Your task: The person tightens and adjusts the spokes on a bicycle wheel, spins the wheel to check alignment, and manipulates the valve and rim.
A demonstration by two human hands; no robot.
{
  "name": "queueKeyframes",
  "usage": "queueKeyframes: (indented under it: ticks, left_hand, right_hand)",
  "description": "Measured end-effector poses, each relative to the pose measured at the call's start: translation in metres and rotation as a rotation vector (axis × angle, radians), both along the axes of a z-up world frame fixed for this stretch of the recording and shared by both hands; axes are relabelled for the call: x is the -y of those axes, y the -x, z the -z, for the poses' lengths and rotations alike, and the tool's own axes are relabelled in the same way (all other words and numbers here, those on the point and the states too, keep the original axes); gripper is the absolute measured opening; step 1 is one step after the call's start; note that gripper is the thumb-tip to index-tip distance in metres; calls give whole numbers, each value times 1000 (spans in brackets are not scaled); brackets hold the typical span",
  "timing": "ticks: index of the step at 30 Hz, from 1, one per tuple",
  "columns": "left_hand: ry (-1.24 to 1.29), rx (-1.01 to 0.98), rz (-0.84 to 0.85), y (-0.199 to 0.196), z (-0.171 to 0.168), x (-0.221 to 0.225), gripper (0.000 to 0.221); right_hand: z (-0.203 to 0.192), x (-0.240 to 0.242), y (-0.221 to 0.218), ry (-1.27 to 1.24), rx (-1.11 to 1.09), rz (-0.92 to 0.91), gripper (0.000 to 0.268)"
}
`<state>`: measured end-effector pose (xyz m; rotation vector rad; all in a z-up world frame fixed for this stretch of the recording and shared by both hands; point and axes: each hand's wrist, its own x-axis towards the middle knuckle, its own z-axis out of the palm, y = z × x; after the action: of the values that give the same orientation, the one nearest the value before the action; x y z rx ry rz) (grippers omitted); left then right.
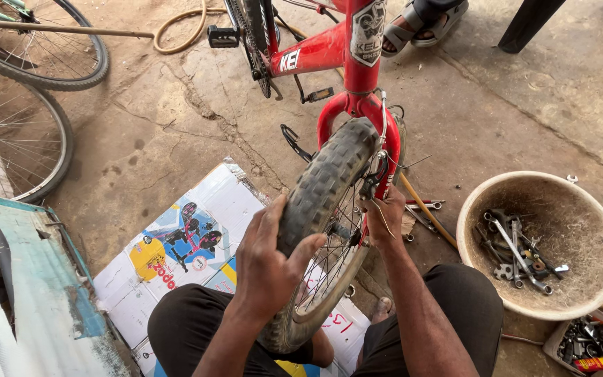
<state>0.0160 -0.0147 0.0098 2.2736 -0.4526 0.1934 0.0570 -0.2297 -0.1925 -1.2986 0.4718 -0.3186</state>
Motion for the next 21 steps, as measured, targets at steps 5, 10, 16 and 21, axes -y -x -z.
queueKeyframes:
  ticks: [5, 10, 16, 21]
  left_hand:
    - [99, 77, -41, 43, 35, -30, 74]
    - [129, -21, -143, 98, 87, -67, 78]
    - [148, -200, -129, 132, 139, -95, 81]
    - [162, -165, -96, 131, 140, -95, 82]
  right_hand:
    - [4, 2, -1, -27, 2, 5, 20]
    - [3, 2, 0, -12, 25, -7, 20]
    - [-1, 5, -3, -63, 44, -11, 22]
    - [0, 5, -4, -116, 104, -18, 22]
